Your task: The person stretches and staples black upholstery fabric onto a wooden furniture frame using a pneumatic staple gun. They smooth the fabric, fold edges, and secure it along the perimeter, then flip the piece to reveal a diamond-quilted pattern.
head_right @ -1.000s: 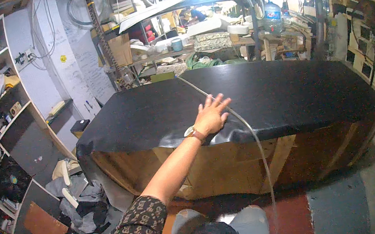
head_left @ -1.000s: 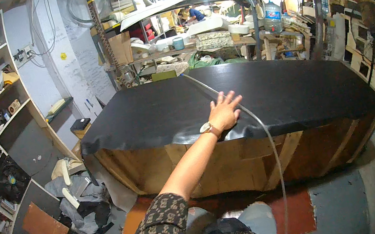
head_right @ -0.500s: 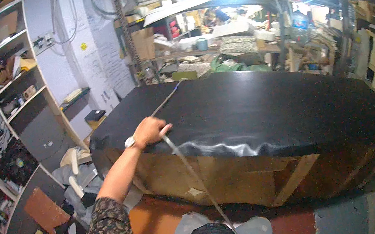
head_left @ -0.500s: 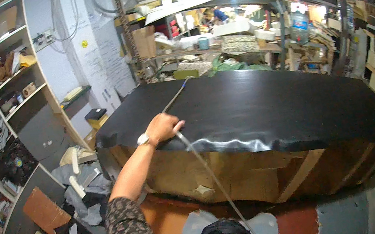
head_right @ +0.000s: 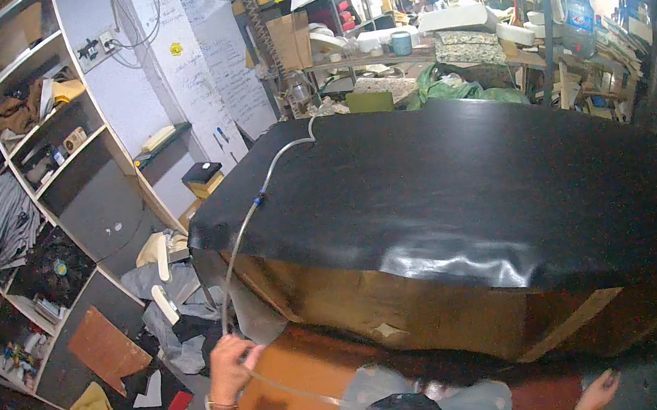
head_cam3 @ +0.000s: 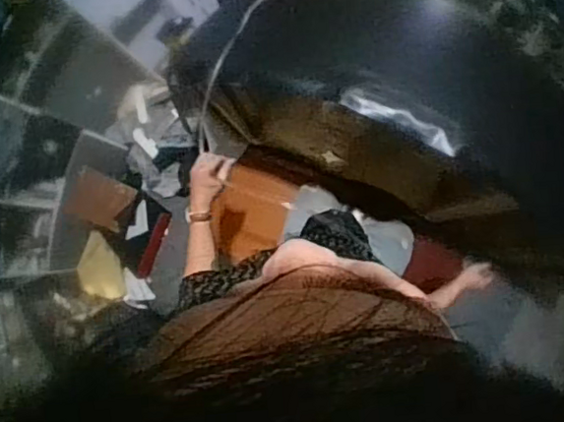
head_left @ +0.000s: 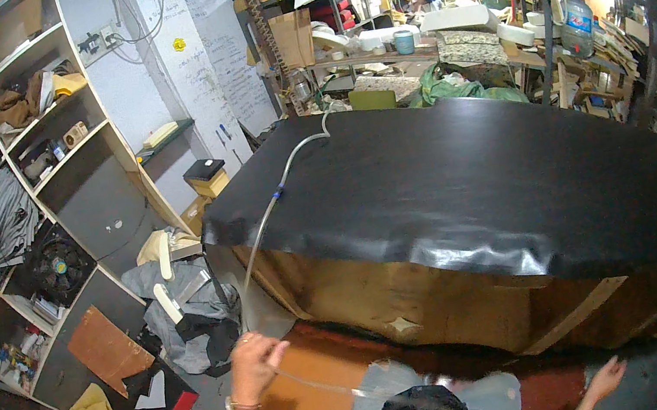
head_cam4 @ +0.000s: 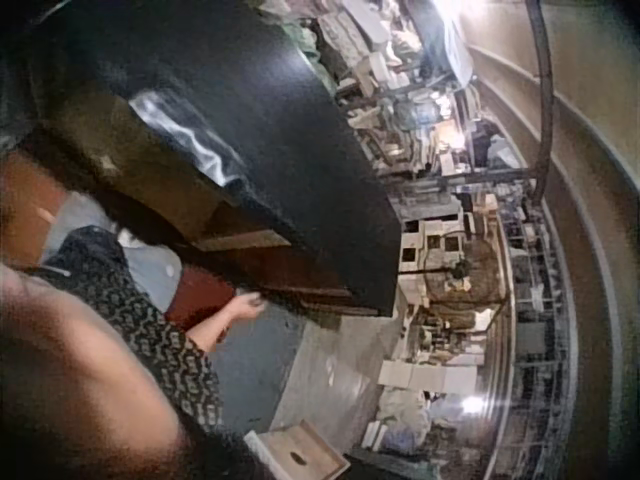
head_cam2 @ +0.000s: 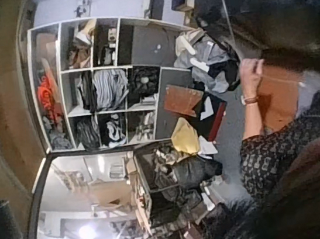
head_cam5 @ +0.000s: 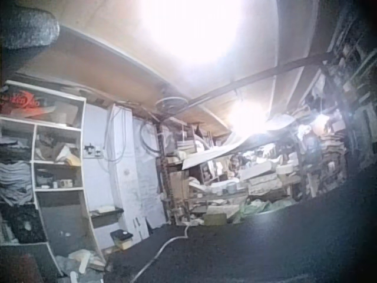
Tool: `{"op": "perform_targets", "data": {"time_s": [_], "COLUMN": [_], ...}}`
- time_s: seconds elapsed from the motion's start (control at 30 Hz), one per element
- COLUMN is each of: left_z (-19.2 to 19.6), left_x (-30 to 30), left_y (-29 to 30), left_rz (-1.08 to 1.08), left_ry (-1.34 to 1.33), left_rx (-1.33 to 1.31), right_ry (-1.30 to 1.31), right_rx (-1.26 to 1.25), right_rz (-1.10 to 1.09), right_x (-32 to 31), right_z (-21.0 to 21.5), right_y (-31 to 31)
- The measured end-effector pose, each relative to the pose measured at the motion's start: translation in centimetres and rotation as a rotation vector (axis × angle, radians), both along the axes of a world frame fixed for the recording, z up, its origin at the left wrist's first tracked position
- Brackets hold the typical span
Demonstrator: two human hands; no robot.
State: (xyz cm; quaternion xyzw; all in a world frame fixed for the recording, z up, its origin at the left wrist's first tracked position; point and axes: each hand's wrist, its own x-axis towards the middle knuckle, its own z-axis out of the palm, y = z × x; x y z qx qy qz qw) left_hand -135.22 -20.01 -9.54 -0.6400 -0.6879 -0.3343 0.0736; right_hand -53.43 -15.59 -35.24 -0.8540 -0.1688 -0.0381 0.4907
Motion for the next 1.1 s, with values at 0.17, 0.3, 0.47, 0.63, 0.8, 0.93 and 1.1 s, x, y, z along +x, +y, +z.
{"op": "perform_targets", "data": {"time_s": [0.17, 0.3, 0.47, 0.63, 0.8, 0.93, 1.1], "left_z": [1.2, 3.3, 3.3, 4.5, 7.5, 10.1, 11.0], "left_x": [4.1, 8.6, 11.6, 6.9, -0.6, -4.6, -4.9], "left_y": [6.3, 11.7, 14.8, 18.2, 22.3, 26.5, 30.8], "left_rz": [-0.145, -0.142, -0.232, -0.163, -0.061, 0.040, 0.179], "left_ry": [-0.087, -0.134, -0.074, 0.075, 0.124, 0.135, 0.112], "left_rx": [0.373, 0.368, 0.290, 0.175, -0.151, -0.516, -0.584], "right_ry": [-0.722, -0.702, -0.980, -0.967, -0.952, -0.900, -0.708], "right_rx": [0.350, 0.425, -0.081, -0.056, -0.075, -0.079, 0.091], "right_rz": [0.226, 0.875, 1.190, 1.137, 1.182, 1.278, 1.315], "right_x": [-12.5, -25.5, -33.5, -34.0, -32.7, -31.5, -31.3], "right_z": [20.7, 29.6, 32.0, 31.2, 31.9, 33.9, 35.0], "right_y": [7.5, 10.3, 12.5, 14.0, 14.3, 15.6, 17.7]}}
